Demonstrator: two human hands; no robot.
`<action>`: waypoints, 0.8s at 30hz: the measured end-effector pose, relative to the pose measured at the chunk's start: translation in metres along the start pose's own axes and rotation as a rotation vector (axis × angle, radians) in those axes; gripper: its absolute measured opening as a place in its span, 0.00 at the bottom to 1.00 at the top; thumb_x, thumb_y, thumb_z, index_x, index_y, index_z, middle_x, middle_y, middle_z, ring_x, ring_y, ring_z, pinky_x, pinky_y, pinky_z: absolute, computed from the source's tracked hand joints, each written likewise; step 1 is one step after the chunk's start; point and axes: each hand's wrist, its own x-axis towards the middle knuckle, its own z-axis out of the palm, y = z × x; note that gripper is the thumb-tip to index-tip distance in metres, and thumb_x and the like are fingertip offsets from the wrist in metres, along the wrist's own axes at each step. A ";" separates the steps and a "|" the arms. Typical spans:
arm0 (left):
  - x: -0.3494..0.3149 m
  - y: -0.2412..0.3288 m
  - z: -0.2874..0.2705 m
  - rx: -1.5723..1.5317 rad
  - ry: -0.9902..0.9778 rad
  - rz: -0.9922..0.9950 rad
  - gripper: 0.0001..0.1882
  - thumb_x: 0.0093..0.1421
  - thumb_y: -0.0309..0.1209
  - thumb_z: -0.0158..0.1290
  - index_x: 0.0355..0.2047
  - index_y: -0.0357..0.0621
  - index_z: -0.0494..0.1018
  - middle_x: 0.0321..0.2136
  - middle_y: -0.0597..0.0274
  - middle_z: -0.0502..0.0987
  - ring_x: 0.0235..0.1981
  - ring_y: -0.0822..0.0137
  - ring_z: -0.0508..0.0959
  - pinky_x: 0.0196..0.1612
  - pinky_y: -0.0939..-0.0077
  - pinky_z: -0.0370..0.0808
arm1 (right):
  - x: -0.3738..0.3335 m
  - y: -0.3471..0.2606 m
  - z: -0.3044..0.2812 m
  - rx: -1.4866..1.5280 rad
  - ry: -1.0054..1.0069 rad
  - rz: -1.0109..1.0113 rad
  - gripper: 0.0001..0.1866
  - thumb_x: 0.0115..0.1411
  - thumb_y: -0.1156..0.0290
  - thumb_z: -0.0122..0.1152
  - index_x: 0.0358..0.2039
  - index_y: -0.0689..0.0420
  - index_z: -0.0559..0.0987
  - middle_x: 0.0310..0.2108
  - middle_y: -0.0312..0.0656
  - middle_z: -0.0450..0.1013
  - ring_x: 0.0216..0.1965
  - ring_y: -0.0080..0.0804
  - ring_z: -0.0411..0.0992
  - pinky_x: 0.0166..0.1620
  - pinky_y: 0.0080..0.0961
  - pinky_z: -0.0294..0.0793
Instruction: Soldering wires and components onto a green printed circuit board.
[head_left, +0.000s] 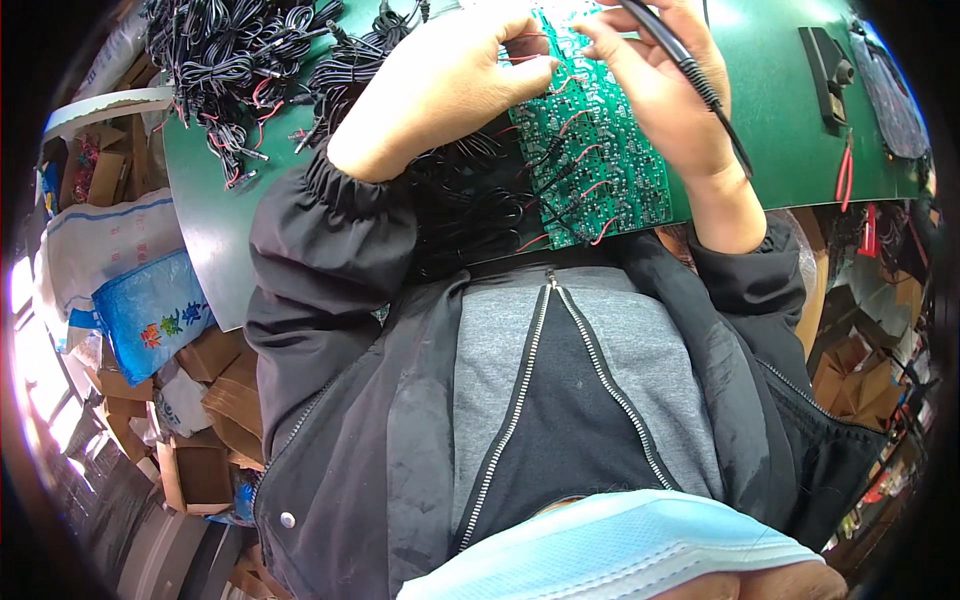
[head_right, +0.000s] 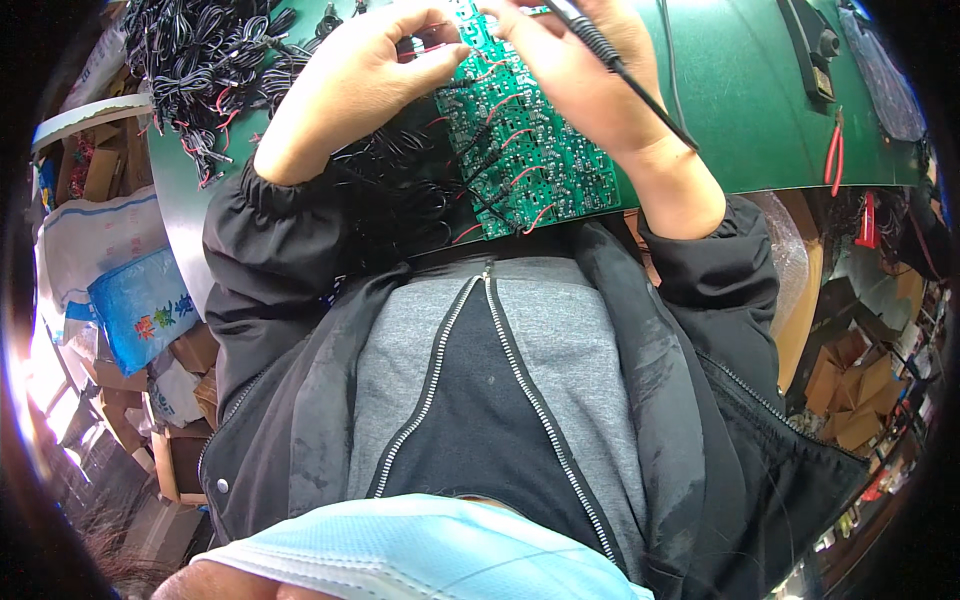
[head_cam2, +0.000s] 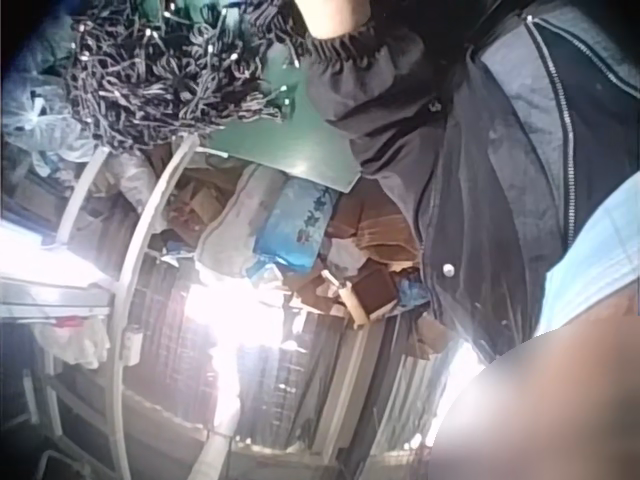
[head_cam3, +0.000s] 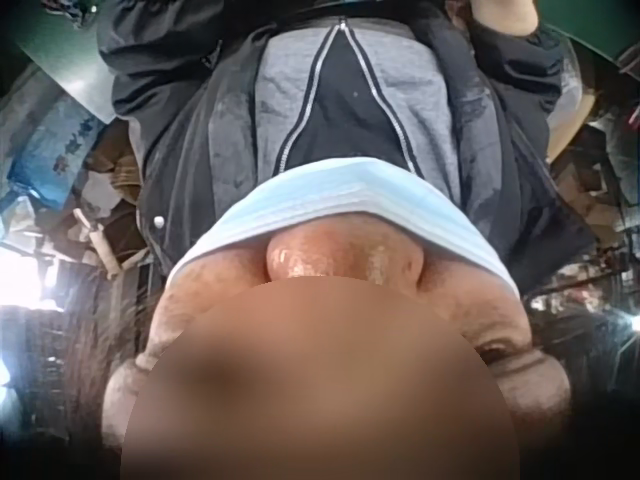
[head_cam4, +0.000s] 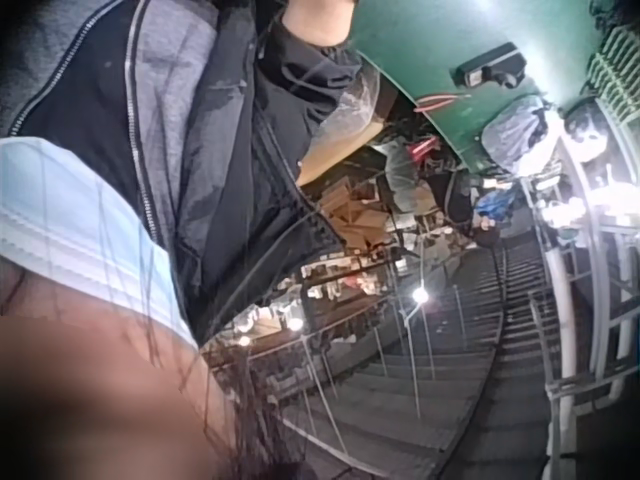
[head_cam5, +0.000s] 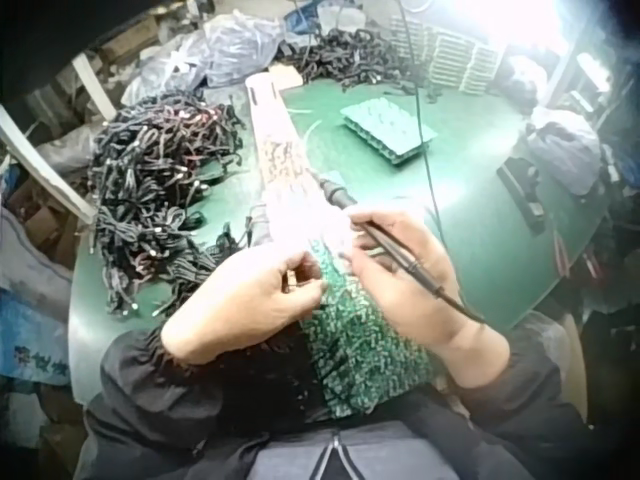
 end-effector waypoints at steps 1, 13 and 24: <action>-0.001 -0.003 0.003 -0.017 0.057 0.038 0.09 0.62 0.32 0.58 0.36 0.37 0.76 0.24 0.50 0.77 0.25 0.58 0.77 0.32 0.66 0.74 | 0.000 0.004 -0.002 0.000 -0.002 -0.001 0.21 0.61 0.86 0.64 0.55 0.61 0.76 0.41 0.38 0.76 0.38 0.20 0.75 0.42 0.16 0.77; 0.001 -0.002 0.011 -0.042 0.121 0.050 0.09 0.60 0.30 0.59 0.36 0.37 0.76 0.24 0.52 0.76 0.25 0.62 0.76 0.32 0.69 0.74 | -0.017 -0.003 -0.010 -0.022 -0.147 -0.107 0.24 0.56 0.88 0.65 0.54 0.62 0.75 0.40 0.43 0.73 0.41 0.29 0.76 0.45 0.24 0.76; 0.003 -0.003 0.016 -0.093 0.106 0.096 0.08 0.65 0.29 0.56 0.38 0.36 0.77 0.26 0.50 0.79 0.26 0.61 0.78 0.33 0.69 0.75 | -0.022 0.002 -0.008 -0.110 -0.161 -0.216 0.24 0.59 0.86 0.65 0.56 0.55 0.78 0.40 0.38 0.74 0.42 0.23 0.76 0.41 0.18 0.78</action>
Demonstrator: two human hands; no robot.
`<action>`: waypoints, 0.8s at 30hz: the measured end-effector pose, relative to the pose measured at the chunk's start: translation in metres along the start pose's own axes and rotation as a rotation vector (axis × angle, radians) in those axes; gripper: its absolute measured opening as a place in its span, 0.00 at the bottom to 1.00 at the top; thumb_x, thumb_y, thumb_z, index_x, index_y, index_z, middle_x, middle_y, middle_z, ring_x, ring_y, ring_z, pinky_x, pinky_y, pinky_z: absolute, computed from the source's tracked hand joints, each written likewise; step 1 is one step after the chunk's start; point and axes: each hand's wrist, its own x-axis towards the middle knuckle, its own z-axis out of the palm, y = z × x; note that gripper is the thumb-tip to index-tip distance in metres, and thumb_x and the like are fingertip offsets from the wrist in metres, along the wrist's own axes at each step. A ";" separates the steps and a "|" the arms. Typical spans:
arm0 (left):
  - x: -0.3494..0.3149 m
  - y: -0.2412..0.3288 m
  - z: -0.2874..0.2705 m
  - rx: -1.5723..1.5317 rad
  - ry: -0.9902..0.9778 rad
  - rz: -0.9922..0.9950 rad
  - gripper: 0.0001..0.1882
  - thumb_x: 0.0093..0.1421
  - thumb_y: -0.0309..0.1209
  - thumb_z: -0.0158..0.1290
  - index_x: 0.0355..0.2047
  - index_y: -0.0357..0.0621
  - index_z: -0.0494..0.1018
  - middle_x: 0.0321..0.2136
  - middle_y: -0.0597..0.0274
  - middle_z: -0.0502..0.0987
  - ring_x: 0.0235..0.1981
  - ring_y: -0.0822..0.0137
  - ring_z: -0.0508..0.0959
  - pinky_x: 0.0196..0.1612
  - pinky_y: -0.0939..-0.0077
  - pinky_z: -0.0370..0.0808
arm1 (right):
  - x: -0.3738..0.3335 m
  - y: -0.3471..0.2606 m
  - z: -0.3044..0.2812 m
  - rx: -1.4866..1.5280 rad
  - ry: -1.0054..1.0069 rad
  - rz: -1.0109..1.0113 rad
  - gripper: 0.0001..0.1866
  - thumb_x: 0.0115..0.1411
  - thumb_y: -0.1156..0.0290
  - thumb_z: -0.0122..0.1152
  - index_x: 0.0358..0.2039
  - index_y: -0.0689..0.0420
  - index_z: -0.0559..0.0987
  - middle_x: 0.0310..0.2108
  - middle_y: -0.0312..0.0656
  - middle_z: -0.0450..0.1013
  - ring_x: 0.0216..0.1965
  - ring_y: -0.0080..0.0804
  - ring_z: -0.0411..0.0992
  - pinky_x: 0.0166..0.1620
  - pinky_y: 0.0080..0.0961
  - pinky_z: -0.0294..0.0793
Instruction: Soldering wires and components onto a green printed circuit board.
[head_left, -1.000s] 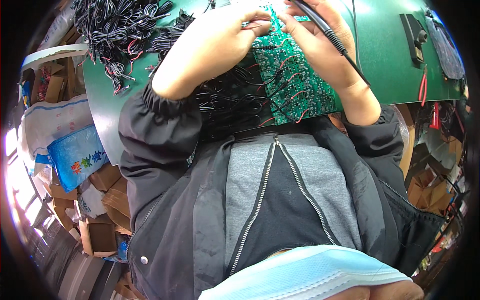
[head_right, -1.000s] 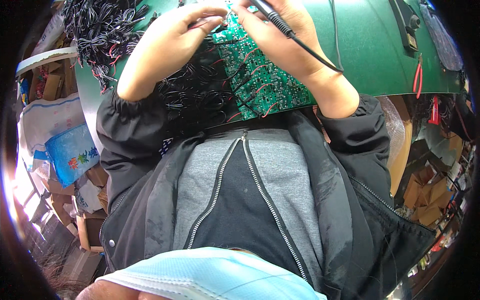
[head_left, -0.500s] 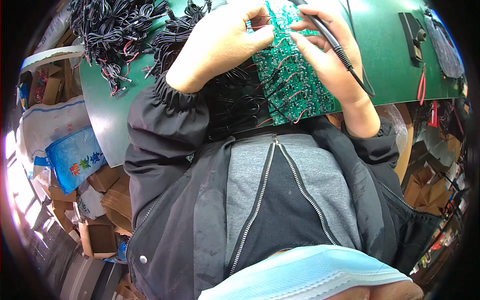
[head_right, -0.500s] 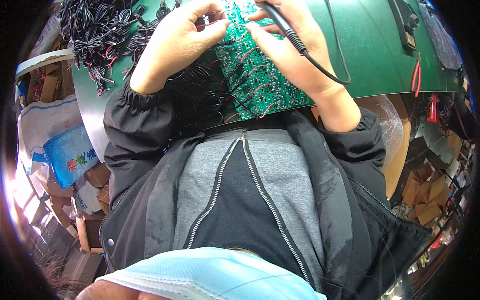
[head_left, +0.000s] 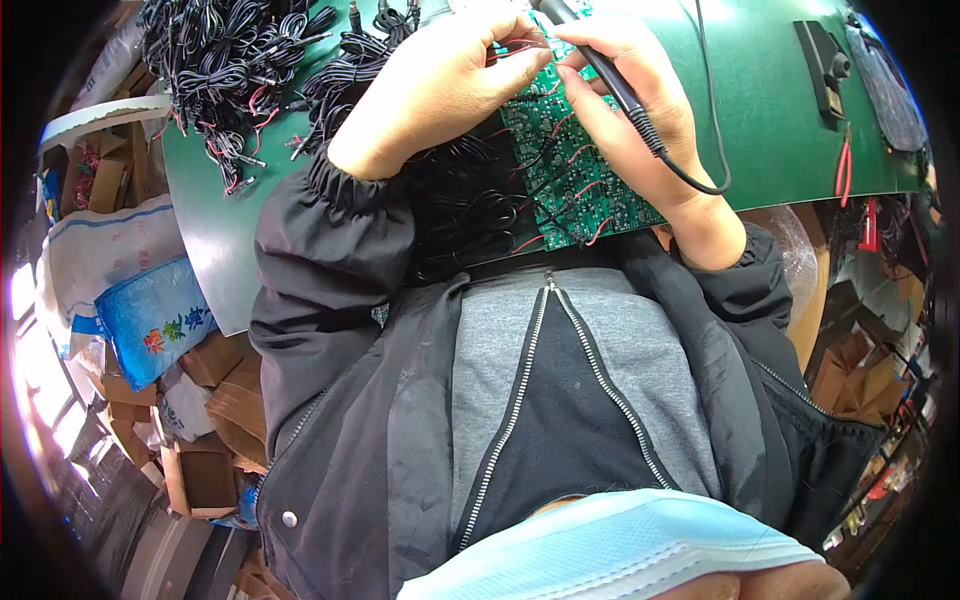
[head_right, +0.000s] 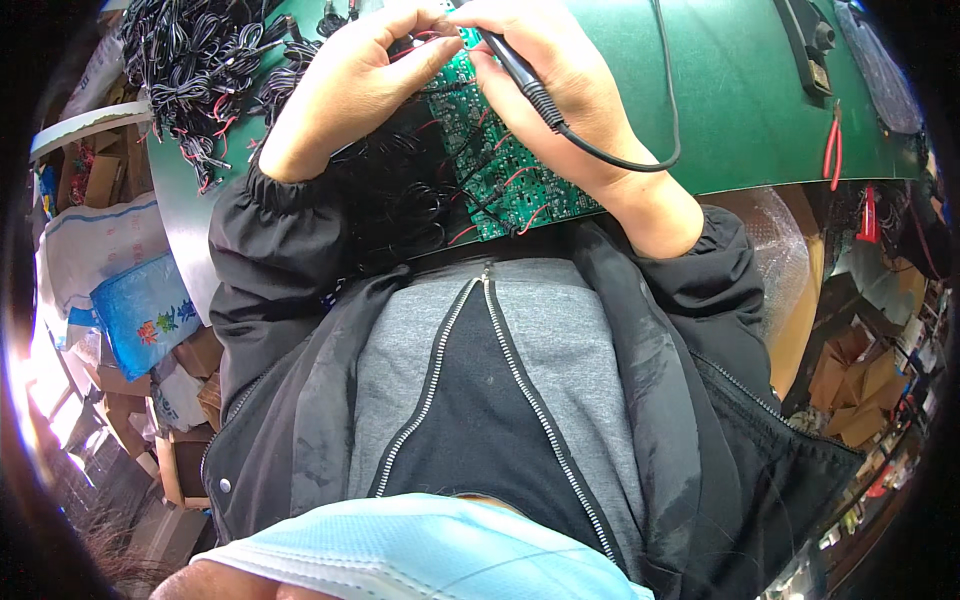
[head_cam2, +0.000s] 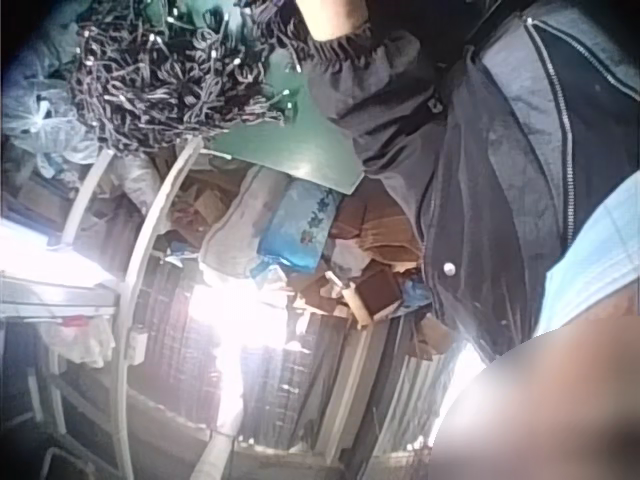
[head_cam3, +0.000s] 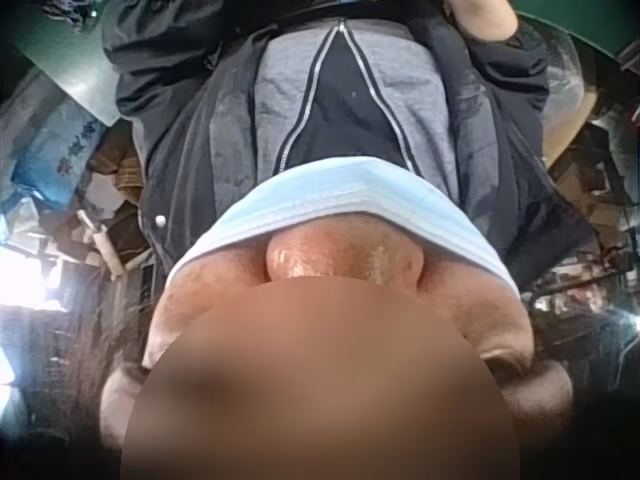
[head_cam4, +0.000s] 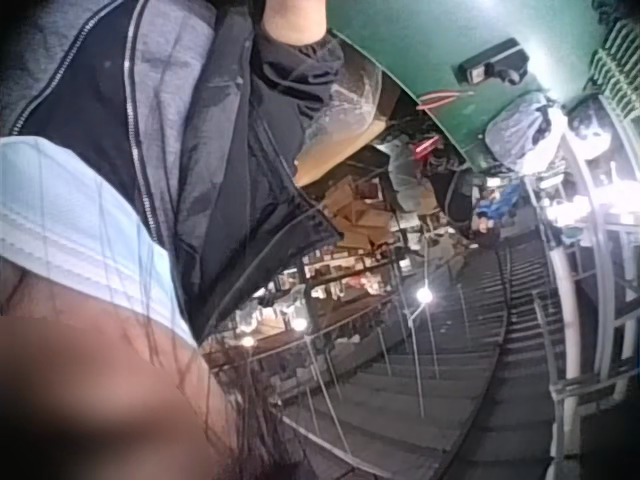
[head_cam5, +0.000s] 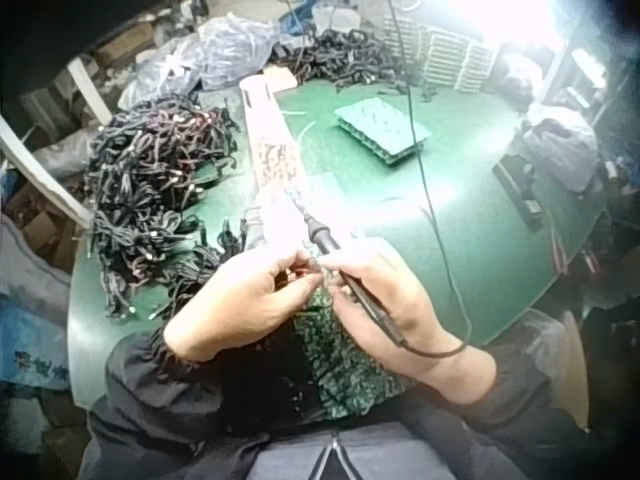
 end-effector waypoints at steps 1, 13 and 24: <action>-0.001 0.000 -0.001 -0.016 0.002 0.027 0.08 0.65 0.30 0.55 0.38 0.36 0.77 0.26 0.49 0.79 0.26 0.59 0.78 0.34 0.67 0.75 | -0.001 0.000 0.000 0.000 0.002 -0.005 0.24 0.59 0.86 0.65 0.56 0.55 0.78 0.40 0.38 0.74 0.42 0.23 0.76 0.41 0.18 0.78; 0.016 -0.001 0.003 0.113 -0.021 0.062 0.10 0.65 0.32 0.55 0.35 0.35 0.76 0.26 0.43 0.78 0.28 0.48 0.80 0.34 0.59 0.76 | 0.002 0.006 -0.004 -0.120 0.037 -0.113 0.25 0.57 0.87 0.66 0.55 0.56 0.78 0.37 0.37 0.76 0.41 0.25 0.76 0.43 0.20 0.76; 0.021 -0.036 0.039 0.559 0.243 0.117 0.10 0.64 0.38 0.57 0.40 0.46 0.78 0.32 0.51 0.82 0.33 0.48 0.83 0.38 0.58 0.80 | 0.068 0.027 -0.050 0.181 0.170 0.347 0.11 0.70 0.71 0.60 0.47 0.64 0.81 0.33 0.37 0.79 0.33 0.18 0.74 0.35 0.16 0.73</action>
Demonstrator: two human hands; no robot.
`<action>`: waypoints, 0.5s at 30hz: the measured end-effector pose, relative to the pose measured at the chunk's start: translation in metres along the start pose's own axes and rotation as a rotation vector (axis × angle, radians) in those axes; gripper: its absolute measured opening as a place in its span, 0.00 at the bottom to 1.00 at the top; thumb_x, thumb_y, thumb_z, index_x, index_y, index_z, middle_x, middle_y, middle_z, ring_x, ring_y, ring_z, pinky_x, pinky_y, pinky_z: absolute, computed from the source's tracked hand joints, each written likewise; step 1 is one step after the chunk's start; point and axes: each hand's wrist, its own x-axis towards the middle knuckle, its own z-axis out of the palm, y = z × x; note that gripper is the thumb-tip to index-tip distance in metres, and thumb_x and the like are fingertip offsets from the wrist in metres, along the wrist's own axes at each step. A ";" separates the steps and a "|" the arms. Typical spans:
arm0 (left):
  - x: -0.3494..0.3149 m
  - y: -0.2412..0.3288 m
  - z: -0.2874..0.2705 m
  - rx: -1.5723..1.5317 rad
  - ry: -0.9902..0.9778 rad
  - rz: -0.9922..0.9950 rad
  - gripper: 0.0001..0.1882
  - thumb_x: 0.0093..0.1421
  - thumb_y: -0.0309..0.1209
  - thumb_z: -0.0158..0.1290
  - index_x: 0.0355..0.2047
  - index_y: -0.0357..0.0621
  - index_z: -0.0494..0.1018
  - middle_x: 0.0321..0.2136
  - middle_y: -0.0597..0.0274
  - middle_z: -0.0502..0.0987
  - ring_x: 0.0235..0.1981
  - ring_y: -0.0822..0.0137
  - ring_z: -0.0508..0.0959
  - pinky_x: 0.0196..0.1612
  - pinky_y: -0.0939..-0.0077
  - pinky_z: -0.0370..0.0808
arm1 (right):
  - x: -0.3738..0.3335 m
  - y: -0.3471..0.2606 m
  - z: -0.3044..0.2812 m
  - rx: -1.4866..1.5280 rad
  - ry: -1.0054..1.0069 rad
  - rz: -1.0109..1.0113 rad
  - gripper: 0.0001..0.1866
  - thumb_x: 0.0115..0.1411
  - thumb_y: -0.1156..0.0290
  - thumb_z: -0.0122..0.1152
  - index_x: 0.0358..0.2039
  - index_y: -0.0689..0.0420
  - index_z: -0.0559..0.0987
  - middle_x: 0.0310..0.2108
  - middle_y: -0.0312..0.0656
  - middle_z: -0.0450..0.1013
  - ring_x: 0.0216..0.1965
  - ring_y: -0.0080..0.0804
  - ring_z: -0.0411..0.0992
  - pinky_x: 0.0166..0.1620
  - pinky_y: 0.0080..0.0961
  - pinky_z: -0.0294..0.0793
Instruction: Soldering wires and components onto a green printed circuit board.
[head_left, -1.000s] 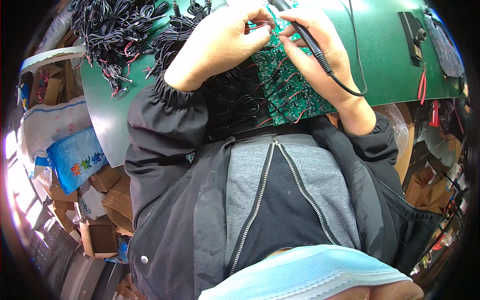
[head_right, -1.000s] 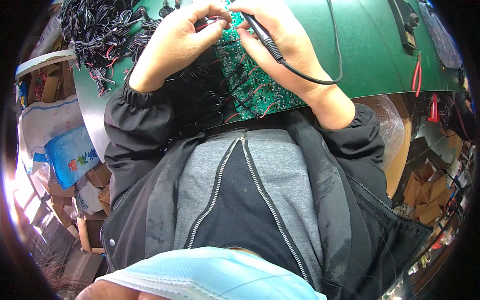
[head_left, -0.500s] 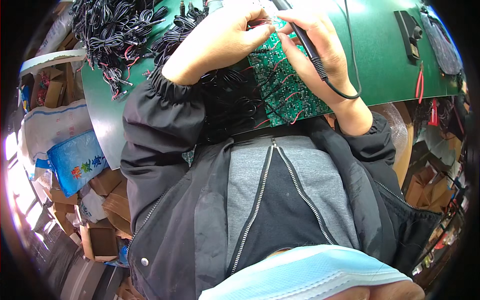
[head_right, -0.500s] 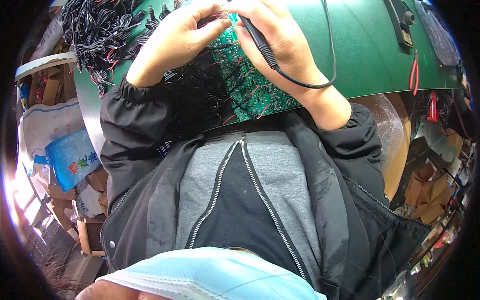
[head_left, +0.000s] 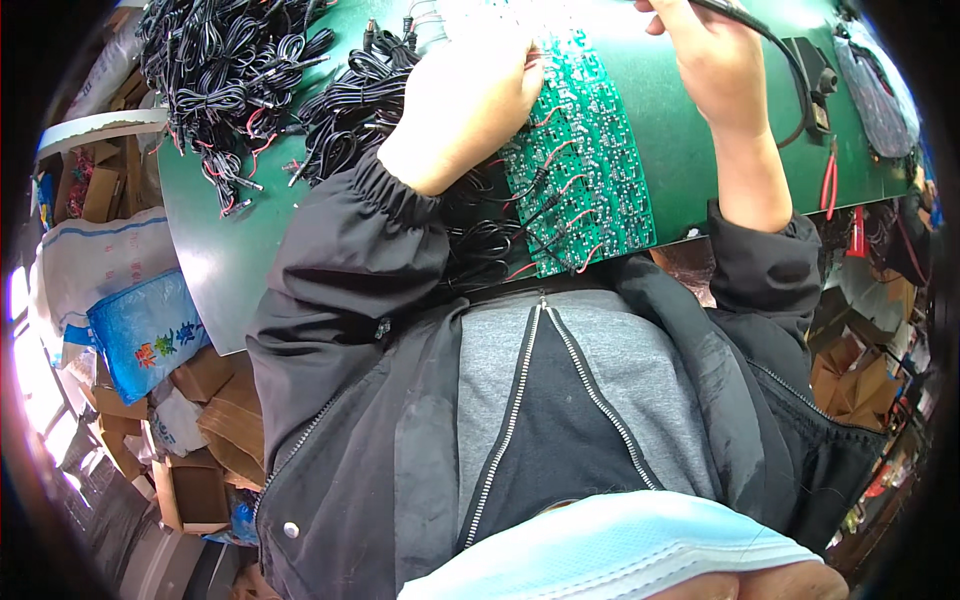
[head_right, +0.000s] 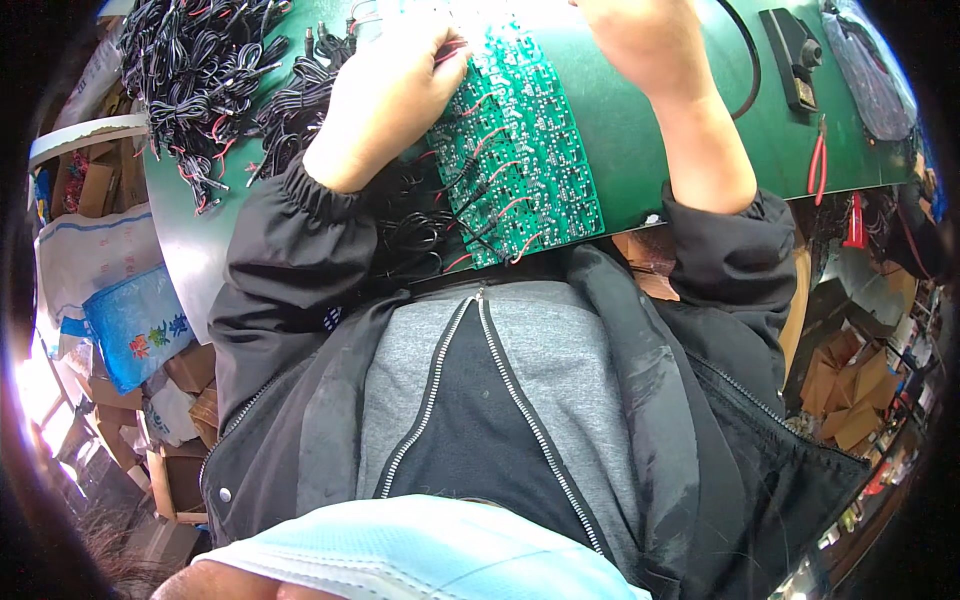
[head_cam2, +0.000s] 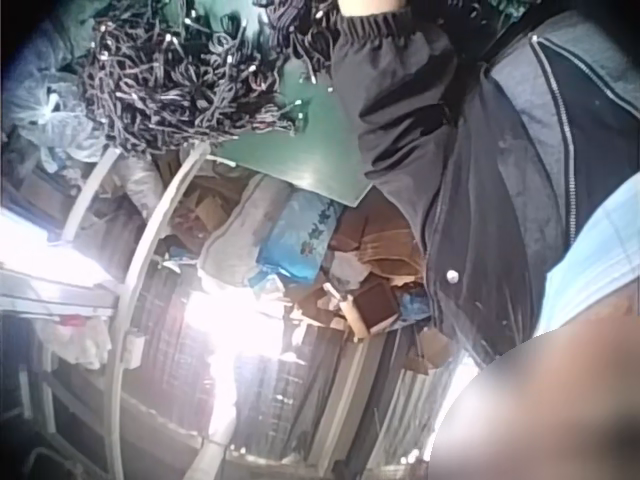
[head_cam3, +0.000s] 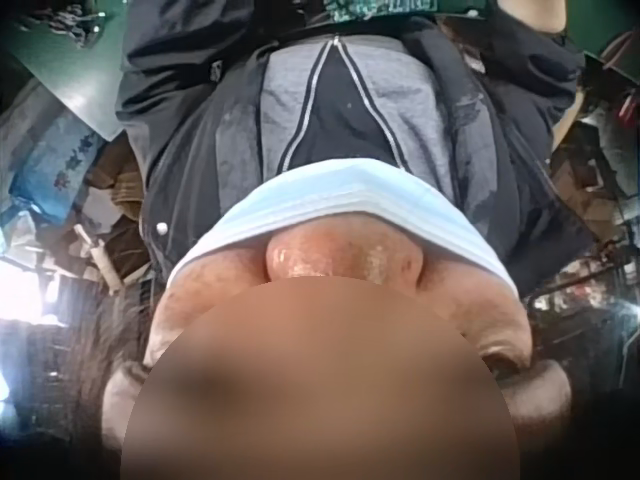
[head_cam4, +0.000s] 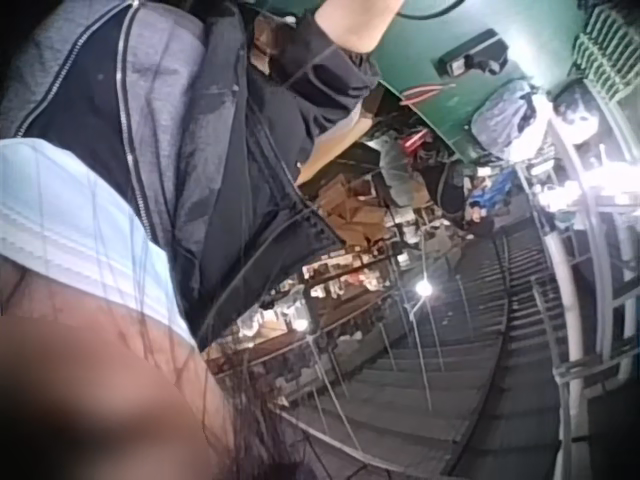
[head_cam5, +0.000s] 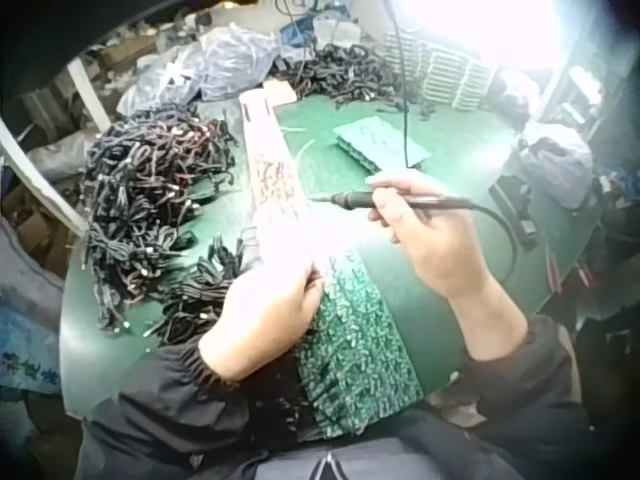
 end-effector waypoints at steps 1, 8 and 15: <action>0.000 0.000 0.001 -0.001 0.004 -0.001 0.10 0.64 0.38 0.57 0.40 0.46 0.78 0.32 0.51 0.82 0.33 0.48 0.83 0.38 0.58 0.80 | 0.005 0.003 0.002 -0.002 -0.003 -0.003 0.11 0.70 0.71 0.60 0.47 0.64 0.81 0.33 0.37 0.79 0.33 0.18 0.74 0.35 0.16 0.73; -0.001 0.003 0.002 -0.001 0.040 0.059 0.10 0.64 0.38 0.56 0.37 0.45 0.78 0.29 0.51 0.81 0.31 0.51 0.83 0.34 0.59 0.80 | 0.022 0.005 0.024 -0.140 -0.160 -0.115 0.07 0.68 0.74 0.61 0.43 0.62 0.80 0.33 0.35 0.78 0.33 0.18 0.73 0.38 0.20 0.73; -0.005 0.011 0.000 0.007 0.126 0.116 0.09 0.61 0.36 0.58 0.34 0.45 0.78 0.25 0.55 0.80 0.28 0.55 0.83 0.30 0.62 0.80 | 0.019 0.001 0.023 -0.127 -0.173 -0.096 0.06 0.67 0.75 0.61 0.43 0.62 0.80 0.33 0.35 0.78 0.33 0.18 0.73 0.37 0.20 0.73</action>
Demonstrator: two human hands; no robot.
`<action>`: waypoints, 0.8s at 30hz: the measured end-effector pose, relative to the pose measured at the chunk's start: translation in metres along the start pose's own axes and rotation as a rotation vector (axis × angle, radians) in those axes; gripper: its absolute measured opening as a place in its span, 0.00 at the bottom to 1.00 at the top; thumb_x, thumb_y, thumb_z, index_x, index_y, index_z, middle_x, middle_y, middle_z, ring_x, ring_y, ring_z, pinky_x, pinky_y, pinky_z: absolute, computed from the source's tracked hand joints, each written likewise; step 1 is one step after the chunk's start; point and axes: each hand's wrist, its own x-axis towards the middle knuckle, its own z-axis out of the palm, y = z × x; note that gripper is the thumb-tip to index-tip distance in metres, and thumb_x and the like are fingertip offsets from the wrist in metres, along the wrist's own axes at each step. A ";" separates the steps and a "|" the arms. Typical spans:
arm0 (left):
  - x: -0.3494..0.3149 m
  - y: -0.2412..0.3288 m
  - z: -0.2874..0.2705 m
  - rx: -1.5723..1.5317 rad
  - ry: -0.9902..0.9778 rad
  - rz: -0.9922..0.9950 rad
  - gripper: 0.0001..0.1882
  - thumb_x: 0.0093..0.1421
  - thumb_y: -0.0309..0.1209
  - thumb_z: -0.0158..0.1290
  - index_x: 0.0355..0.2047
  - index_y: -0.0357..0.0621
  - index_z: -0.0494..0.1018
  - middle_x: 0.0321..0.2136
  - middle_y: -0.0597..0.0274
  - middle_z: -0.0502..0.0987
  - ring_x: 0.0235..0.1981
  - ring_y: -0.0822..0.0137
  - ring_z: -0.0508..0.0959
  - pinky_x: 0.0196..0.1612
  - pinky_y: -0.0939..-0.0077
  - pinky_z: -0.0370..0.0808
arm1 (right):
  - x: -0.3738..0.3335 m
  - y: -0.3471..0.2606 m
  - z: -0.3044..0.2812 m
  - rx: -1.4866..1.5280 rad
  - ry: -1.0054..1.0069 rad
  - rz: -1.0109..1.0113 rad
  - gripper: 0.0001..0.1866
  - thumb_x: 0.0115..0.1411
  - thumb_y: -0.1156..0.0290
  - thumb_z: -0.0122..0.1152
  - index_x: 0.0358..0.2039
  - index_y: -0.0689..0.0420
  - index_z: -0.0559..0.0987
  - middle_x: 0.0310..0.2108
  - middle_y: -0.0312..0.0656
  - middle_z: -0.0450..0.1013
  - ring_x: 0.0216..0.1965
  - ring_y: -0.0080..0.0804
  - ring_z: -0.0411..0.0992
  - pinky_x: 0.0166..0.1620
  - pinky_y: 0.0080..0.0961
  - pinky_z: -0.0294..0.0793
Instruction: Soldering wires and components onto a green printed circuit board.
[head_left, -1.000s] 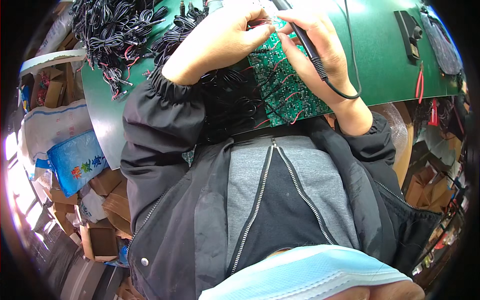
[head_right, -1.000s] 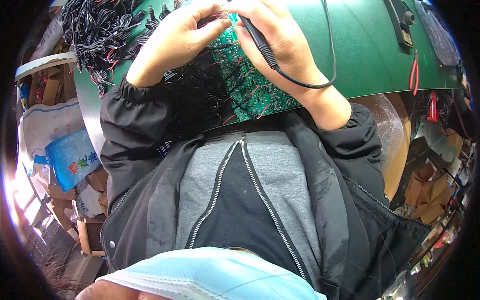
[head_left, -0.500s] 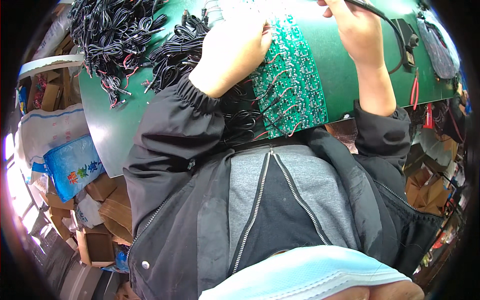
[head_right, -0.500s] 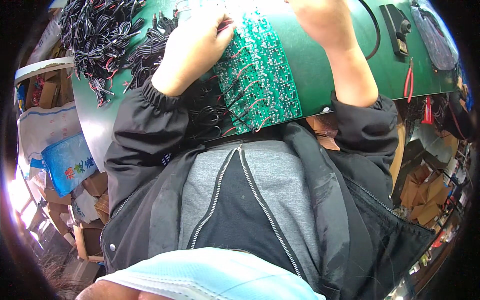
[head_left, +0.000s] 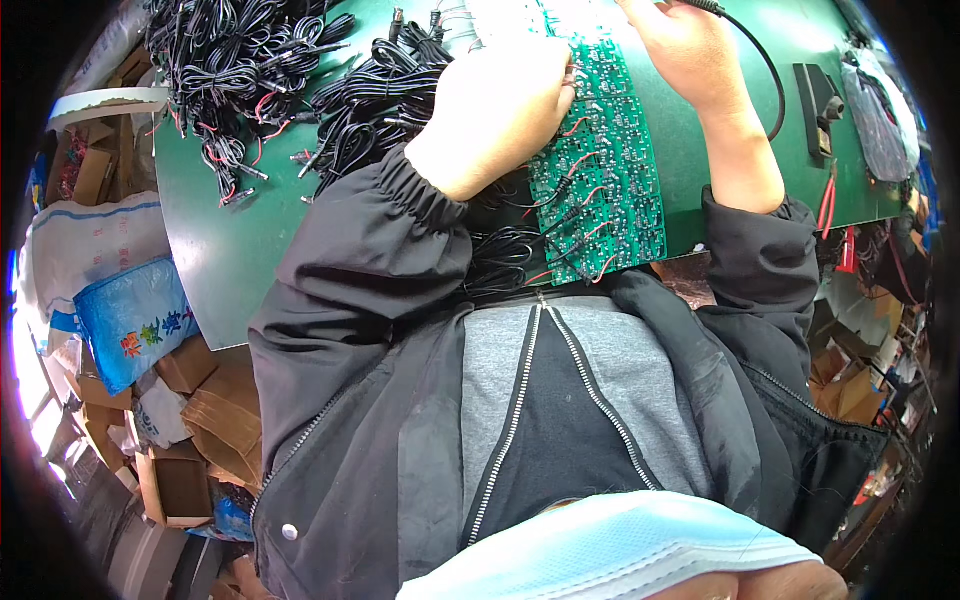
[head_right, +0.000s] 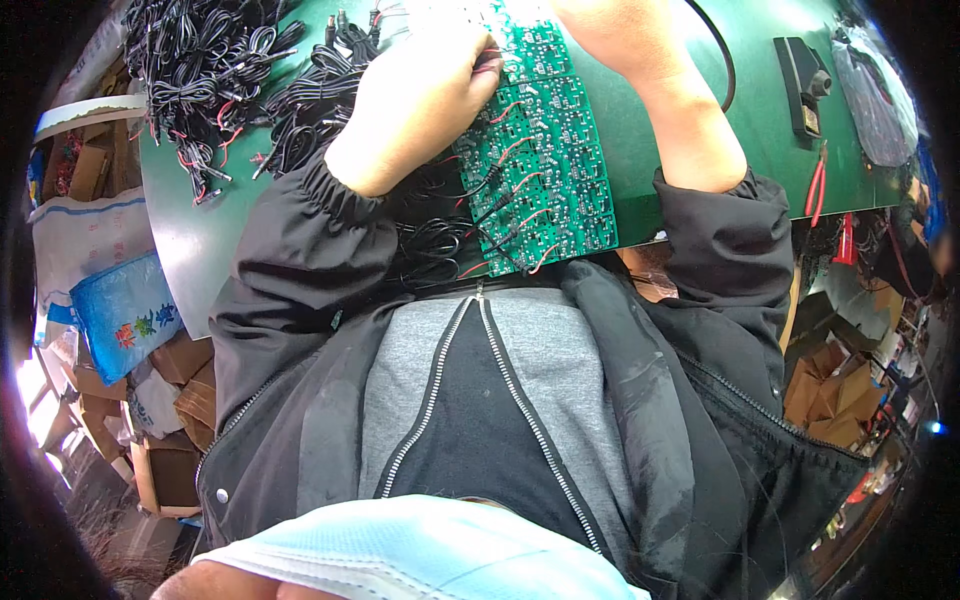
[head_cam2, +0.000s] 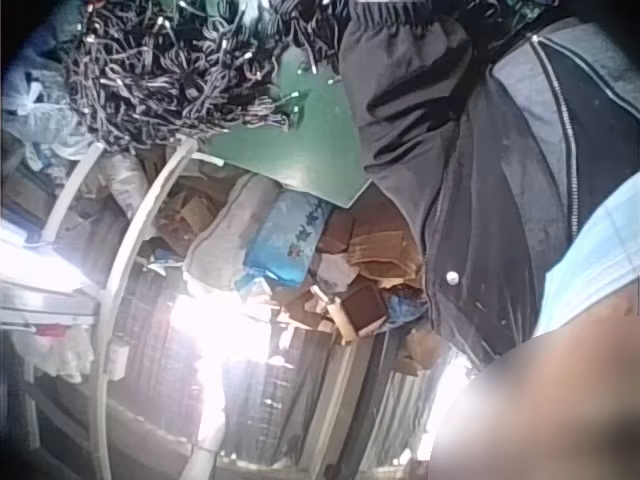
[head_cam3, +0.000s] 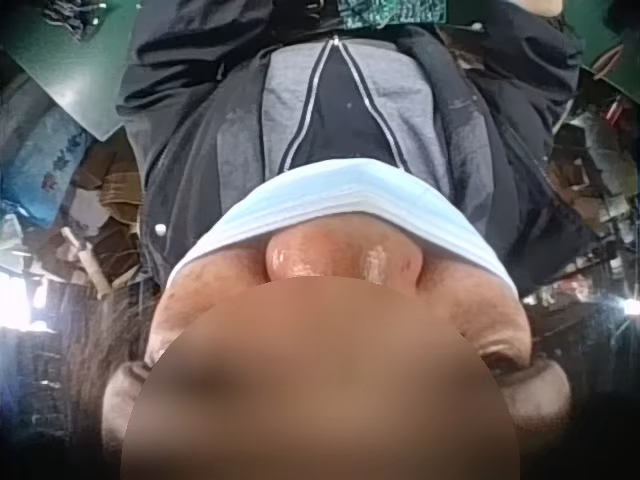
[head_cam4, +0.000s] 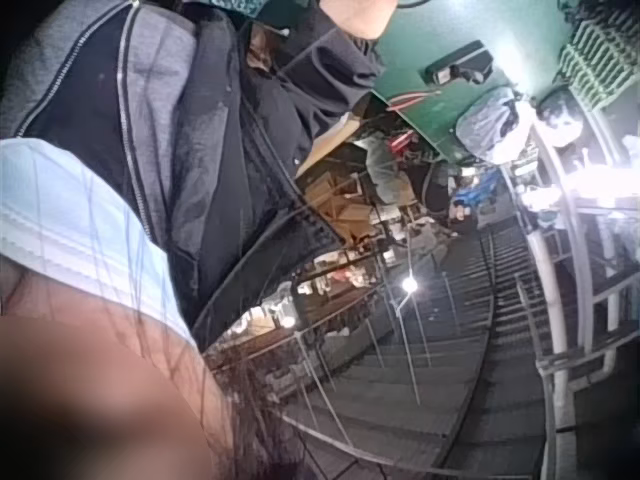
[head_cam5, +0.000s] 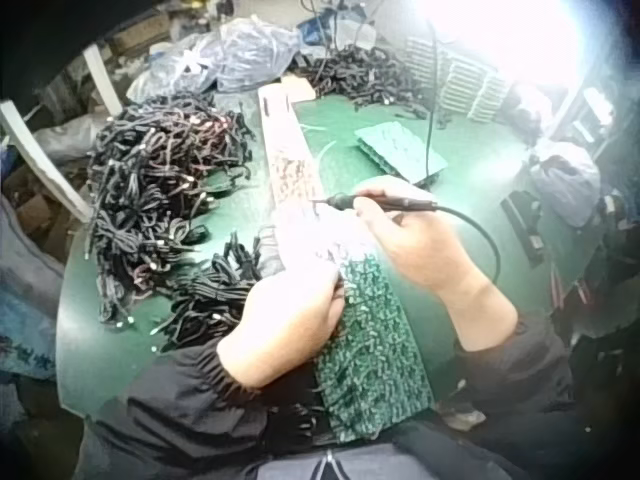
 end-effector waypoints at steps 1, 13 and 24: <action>0.000 0.002 -0.001 0.020 0.013 0.010 0.08 0.61 0.36 0.58 0.34 0.45 0.78 0.25 0.55 0.80 0.28 0.55 0.83 0.30 0.62 0.80 | 0.000 -0.001 -0.001 0.006 -0.005 -0.008 0.06 0.67 0.76 0.61 0.43 0.62 0.80 0.33 0.36 0.78 0.33 0.18 0.73 0.37 0.20 0.73; -0.003 0.002 -0.003 -0.017 0.054 0.004 0.07 0.61 0.36 0.58 0.33 0.47 0.80 0.25 0.55 0.80 0.25 0.54 0.83 0.27 0.62 0.79 | -0.022 -0.021 -0.018 0.004 0.074 0.076 0.07 0.68 0.75 0.60 0.44 0.63 0.80 0.31 0.36 0.79 0.30 0.19 0.73 0.35 0.17 0.73; 0.003 0.013 -0.016 -0.043 -0.046 -0.058 0.09 0.60 0.33 0.60 0.32 0.40 0.76 0.24 0.50 0.79 0.26 0.50 0.81 0.31 0.59 0.78 | -0.123 -0.026 -0.063 -0.020 0.069 0.095 0.11 0.69 0.76 0.58 0.49 0.67 0.80 0.41 0.42 0.80 0.39 0.24 0.79 0.44 0.18 0.75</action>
